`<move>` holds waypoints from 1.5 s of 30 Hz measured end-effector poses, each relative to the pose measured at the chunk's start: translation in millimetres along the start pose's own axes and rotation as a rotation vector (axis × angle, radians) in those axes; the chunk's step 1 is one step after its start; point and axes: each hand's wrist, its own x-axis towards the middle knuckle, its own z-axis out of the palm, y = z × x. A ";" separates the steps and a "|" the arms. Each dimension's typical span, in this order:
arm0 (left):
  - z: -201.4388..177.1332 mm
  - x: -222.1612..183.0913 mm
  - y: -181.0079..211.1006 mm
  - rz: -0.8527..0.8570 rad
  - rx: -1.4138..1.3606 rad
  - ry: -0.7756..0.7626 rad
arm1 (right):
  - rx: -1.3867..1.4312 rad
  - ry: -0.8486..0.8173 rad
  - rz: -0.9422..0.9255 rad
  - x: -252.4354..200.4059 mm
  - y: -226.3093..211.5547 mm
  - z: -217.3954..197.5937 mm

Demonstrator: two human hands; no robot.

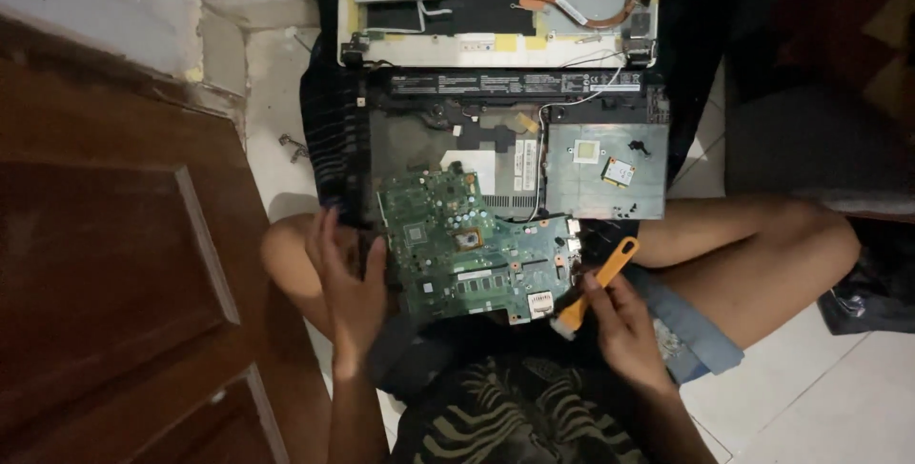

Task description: Disassembling a laptop to remove the motherboard and other internal components for repair.

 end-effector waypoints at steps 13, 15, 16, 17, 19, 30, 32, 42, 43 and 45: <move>-14.8 -73.3 -23.3 -0.759 -0.160 -0.370 | -0.136 0.143 -0.381 -25.5 34.3 21.4; -22.4 -79.8 -26.1 -0.902 -0.247 -0.294 | -0.069 0.102 -0.326 -33.4 49.6 20.2; -22.6 -89.2 -47.0 -0.904 -0.249 -0.294 | -0.071 0.101 -0.325 -36.4 42.8 20.4; -23.2 -98.8 -67.5 -0.794 -0.370 -0.272 | -0.082 0.034 -0.429 -39.1 35.6 20.7; -24.2 -118.0 -111.2 -0.682 -0.491 -0.248 | -0.095 -0.036 -0.534 -42.4 31.6 19.6; -50.2 -161.4 -157.8 -0.737 -0.943 -0.306 | -0.252 -0.366 -0.820 -51.5 8.0 11.9; -40.5 -166.4 -174.5 -0.842 -0.930 -0.256 | -0.228 -0.401 -0.857 -50.2 -10.3 13.2; -31.3 -130.7 -116.2 -0.042 -1.320 -0.779 | -0.191 -0.352 -0.885 -51.9 -12.2 4.9; -32.7 -129.9 -115.5 -0.041 -1.320 -0.768 | -0.190 -0.361 -0.887 -51.2 -12.4 4.8; -34.8 -127.5 -114.1 -0.020 -1.140 -0.770 | -0.205 -0.342 -0.846 -49.9 -12.7 4.3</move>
